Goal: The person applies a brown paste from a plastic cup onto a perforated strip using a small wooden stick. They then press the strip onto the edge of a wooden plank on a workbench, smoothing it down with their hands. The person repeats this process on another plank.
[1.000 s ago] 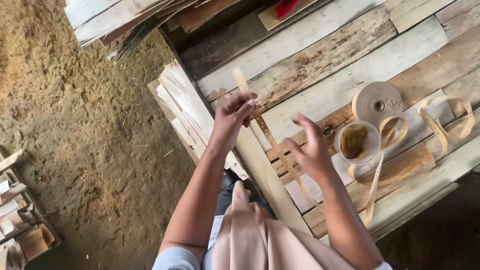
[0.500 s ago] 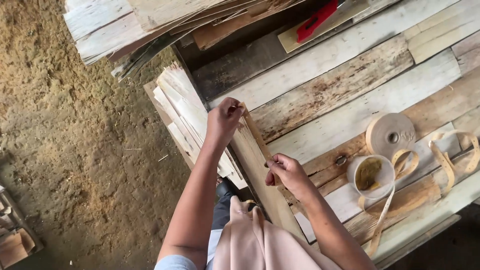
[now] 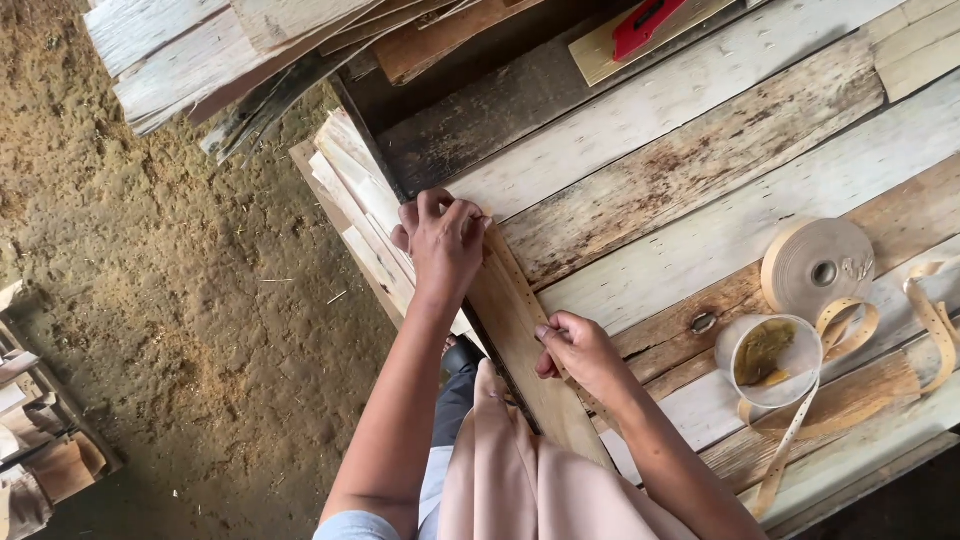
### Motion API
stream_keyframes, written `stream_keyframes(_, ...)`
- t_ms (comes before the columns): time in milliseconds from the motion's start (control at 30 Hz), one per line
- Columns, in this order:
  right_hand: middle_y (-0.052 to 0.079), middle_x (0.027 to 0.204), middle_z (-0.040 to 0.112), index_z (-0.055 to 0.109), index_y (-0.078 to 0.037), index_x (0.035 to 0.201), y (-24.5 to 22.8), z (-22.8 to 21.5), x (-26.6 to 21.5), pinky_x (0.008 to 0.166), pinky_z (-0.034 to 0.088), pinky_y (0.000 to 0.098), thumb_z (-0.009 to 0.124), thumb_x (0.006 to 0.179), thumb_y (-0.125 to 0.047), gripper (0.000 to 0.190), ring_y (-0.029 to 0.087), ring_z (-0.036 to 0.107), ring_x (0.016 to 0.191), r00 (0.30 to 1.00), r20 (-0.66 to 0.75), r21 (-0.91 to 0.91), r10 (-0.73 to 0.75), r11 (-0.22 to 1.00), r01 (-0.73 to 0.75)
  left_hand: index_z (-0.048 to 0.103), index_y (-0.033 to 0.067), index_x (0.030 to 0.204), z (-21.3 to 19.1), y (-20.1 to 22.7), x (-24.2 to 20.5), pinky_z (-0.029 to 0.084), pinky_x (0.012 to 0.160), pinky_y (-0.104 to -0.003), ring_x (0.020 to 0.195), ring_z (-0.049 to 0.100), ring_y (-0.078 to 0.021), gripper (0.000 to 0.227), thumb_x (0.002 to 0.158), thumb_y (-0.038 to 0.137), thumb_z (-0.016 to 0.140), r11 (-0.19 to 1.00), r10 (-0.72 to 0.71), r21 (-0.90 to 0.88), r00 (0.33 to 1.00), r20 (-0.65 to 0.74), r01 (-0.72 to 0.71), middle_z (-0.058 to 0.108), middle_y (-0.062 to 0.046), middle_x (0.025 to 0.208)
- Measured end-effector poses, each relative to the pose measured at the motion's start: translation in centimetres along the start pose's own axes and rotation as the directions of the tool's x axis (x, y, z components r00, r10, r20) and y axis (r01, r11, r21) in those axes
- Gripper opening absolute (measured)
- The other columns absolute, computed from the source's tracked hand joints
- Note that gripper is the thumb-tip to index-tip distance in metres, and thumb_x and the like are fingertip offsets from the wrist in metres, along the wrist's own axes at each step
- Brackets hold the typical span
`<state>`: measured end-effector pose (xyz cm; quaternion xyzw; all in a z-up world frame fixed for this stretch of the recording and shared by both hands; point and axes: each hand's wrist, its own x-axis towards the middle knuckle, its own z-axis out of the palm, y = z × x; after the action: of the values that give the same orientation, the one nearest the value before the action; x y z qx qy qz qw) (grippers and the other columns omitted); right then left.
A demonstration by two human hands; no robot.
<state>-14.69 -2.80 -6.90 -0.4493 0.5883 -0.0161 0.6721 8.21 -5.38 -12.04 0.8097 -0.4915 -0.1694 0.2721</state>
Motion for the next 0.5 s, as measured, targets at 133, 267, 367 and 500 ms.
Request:
stream_keyframes(133, 0.024, 0.063, 0.072, 0.064, -0.001, 0.097, -0.6, 0.0, -0.2, 0.052, 0.06, 0.0302, 0.063, 0.1, -0.02, 0.019, 0.025, 0.073, 0.055, 0.998, -0.018, 0.009, 0.057, 0.998, -0.057, 0.065, 0.0257, 0.089, 1.8, -1.3, 0.1, 0.033, 0.087, -0.045, 0.11, 0.042, -0.0312, 0.013, 0.084, 0.028, 0.076, 1.0, -0.005, 0.019, 1.0, -0.005, 0.005, 0.045, 0.002, 0.107)
stream_keyframes(267, 0.025, 0.063, 0.072, 0.064, -0.001, 0.097, -0.6, 0.0, 0.0, 0.052, 0.061, 0.0317, 0.065, 0.099, -0.02, 0.019, 0.027, 0.074, 0.055, 0.996, -0.012, 0.02, 0.088, 0.996, -0.088, 0.059, 0.0256, 0.098, 1.1, -0.6, 0.1, 0.03, 0.091, -0.048, 0.113, 0.042, -0.0319, 0.023, 0.084, 0.031, 0.075, 0.999, -0.047, 0.002, 0.999, 0.024, 0.047, 0.046, 0.001, 0.111)
stream_keyframes(367, 0.026, 0.064, 0.072, 0.063, 0.001, 0.098, -0.6, 0.2, 0.2, 0.053, 0.062, 0.0324, 0.065, 0.099, -0.019, 0.019, 0.028, 0.074, 0.056, 0.995, -0.004, 0.021, 0.102, 0.995, -0.102, 0.055, 0.0244, 0.109, 0.9, 0.0, -0.4, 0.029, 0.094, -0.051, 0.114, 0.044, -0.0324, 0.031, 0.086, 0.03, 0.075, 0.999, -0.005, -0.049, 0.998, -0.069, 0.001, 0.049, -0.002, 0.112)
stream_keyframes(500, 0.024, 0.062, 0.071, 0.063, 0.001, 0.099, 0.6, 0.2, 0.7, 0.051, 0.061, 0.0304, 0.063, 0.099, -0.017, 0.018, 0.025, 0.073, 0.054, 0.998, -0.005, 0.015, 0.063, 0.998, -0.063, 0.072, 0.028, 0.11, 1.4, 0.5, -1.8, 0.015, 0.111, -0.059, 0.136, 0.042, -0.0268, 0.031, 0.088, 0.006, 0.068, 0.965, 0.259, 0.009, 0.943, -0.211, -0.263, 0.067, 0.006, 0.121)
